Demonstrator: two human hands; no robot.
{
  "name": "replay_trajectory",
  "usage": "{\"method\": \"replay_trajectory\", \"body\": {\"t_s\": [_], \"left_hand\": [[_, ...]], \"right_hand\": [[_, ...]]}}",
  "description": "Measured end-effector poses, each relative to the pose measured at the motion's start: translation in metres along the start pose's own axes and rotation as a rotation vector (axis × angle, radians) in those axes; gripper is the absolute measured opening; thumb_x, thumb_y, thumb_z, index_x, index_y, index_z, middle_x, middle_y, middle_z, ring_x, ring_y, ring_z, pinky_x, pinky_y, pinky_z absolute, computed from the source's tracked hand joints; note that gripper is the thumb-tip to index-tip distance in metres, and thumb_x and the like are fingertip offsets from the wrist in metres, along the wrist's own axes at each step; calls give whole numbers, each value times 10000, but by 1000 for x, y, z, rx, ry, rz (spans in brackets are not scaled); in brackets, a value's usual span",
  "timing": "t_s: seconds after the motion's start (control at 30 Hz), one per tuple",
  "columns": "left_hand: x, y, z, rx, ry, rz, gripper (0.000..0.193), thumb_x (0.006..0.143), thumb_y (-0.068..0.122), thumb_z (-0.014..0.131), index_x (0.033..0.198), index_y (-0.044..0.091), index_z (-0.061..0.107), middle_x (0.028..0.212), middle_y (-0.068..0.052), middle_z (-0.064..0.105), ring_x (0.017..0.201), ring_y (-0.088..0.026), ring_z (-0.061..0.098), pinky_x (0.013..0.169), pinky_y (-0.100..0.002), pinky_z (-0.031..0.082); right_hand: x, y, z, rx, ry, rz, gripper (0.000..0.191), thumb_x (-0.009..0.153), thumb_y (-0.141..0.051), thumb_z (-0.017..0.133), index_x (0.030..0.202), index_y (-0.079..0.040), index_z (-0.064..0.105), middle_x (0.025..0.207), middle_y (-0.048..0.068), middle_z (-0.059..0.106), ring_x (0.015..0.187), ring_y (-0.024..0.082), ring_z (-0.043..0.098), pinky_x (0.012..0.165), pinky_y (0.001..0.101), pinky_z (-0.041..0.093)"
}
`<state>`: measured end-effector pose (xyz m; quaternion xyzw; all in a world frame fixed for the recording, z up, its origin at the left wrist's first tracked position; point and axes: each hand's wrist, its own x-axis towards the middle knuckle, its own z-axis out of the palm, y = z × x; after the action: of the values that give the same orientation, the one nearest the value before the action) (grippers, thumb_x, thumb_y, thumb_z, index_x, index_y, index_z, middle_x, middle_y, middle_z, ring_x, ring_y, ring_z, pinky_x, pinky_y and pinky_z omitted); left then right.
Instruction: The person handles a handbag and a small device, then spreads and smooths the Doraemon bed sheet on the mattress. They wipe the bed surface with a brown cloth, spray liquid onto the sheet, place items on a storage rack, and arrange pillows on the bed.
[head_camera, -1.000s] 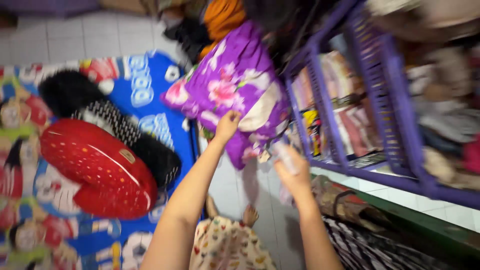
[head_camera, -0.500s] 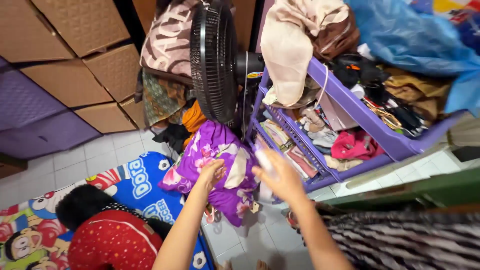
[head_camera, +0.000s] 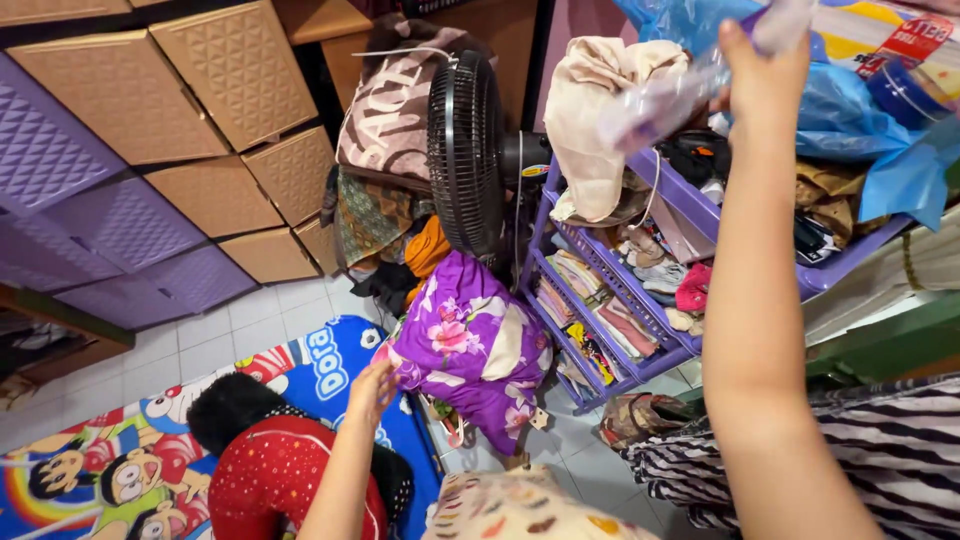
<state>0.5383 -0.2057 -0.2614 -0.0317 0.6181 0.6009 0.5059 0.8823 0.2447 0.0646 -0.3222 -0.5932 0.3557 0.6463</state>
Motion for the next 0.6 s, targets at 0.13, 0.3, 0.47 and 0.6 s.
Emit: {"method": "replay_trajectory", "body": {"t_s": [0.13,0.3,0.47,0.6], "left_hand": [[-1,30,29,38,-5,69,285,925,302,685,1179,178,714,1139,27,726,1071,-144,681,861,-317,486],[6,84,116,159,-175,187,279,933,316,692,1172,173,691,1144,10,741,1025,-155,702,814,-286,492],[9,117,202,314,-353,282,250,940,331,683,1139,181,700,1139,37,750,997,-119,699,787,-275,470],[16,129,262,389,-461,326,234,951,330,667,1141,196,697,1129,32,749,971,-96,694,816,-272,486]], "right_hand": [[61,19,34,-153,17,14,748,916,-206,936,1440,-69,420,1004,116,783,589,153,717,472,290,604],[78,27,77,-783,142,-126,698,811,-390,929,1274,-138,470,986,99,795,779,273,758,638,394,622],[50,45,102,-964,171,-58,1100,764,-168,872,1600,-173,156,1325,219,587,1076,483,638,853,541,533],[35,59,99,-939,173,-214,1057,899,-200,835,1683,-244,128,1541,156,468,1155,442,671,906,498,574]]}}
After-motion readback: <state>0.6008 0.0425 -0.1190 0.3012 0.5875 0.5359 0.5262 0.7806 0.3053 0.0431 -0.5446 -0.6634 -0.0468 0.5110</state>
